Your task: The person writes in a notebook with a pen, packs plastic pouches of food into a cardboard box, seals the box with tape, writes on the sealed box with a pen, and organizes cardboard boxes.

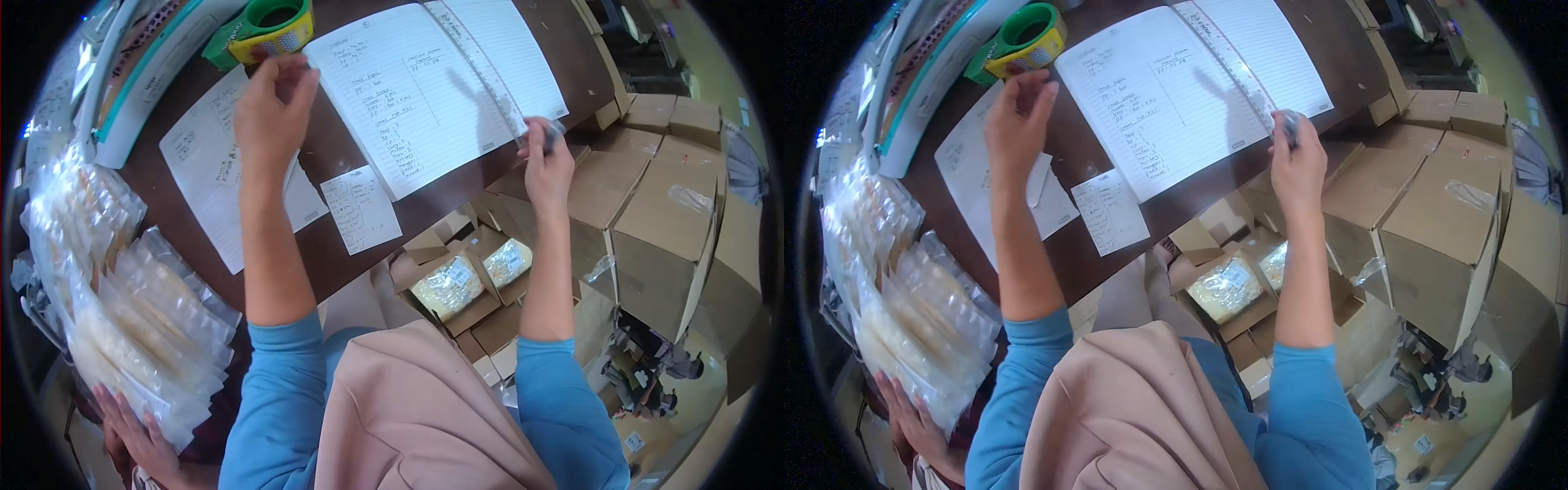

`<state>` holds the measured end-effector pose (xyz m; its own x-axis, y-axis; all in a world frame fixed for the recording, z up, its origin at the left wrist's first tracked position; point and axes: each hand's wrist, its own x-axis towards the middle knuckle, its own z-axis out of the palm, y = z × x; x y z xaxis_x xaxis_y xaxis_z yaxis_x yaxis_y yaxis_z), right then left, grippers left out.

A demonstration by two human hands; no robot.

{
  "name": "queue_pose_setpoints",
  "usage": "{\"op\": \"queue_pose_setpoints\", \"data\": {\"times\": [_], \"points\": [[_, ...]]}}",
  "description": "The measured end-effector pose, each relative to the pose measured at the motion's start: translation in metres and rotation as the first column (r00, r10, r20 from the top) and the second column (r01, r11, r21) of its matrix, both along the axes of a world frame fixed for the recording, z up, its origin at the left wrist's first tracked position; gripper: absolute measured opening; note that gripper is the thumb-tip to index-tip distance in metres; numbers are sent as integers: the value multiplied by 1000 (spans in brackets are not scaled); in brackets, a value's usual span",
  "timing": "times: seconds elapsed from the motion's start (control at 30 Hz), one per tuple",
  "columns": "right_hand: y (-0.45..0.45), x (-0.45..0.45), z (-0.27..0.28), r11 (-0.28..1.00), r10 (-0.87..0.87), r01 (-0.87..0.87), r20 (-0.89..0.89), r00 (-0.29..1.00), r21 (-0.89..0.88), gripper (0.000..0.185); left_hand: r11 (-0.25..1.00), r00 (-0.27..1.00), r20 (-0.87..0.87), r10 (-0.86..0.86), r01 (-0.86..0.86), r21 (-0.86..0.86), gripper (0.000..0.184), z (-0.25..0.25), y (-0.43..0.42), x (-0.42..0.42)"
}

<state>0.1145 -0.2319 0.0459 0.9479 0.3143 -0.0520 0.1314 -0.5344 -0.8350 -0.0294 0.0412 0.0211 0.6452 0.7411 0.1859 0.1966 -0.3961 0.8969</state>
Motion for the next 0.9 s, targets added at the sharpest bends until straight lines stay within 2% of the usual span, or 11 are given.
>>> {"op": "queue_pose_setpoints", "data": {"times": [0.03,0.07,0.1,0.23,0.3,0.37,0.47,0.57,0.67,0.83,0.9], "points": [[1,7,-4,975,132,-81,248,960,-205,14,997,995,-83,51,-45,68,21,6,-11,-5],[3,14,-7,905,297,-100,448,843,-413,18,987,981,-159,109,-87,139,20,10,-21,-11],[5,18,-8,875,290,-110,327,899,-472,28,985,981,-158,113,-90,149,20,7,-31,-19],[7,27,-25,764,392,-104,330,859,-637,34,940,974,-221,51,27,339,24,-11,-75,-56],[8,26,-30,765,405,-98,358,842,-636,34,907,964,-264,18,96,410,28,-10,-90,-75],[8,28,-35,766,416,-91,383,825,-636,34,880,899,-434,-60,253,403,41,-6,-98,-88],[4,30,-39,764,404,-38,430,807,-644,33,822,858,-506,-83,347,452,55,0,-102,-96],[5,25,-34,838,358,-6,541,761,-545,33,794,805,-588,-74,405,453,66,-1,-101,-101],[5,-12,-27,912,352,-180,480,803,-368,36,808,768,-639,-49,407,427,74,-1,-101,-104],[12,-72,-22,800,593,-441,424,685,-407,35,833,740,-671,-40,395,387,85,5,-106,-102],[12,-88,-25,803,591,-454,411,694,-387,34,846,727,-686,-32,385,368,88,8,-108,-99]]}}
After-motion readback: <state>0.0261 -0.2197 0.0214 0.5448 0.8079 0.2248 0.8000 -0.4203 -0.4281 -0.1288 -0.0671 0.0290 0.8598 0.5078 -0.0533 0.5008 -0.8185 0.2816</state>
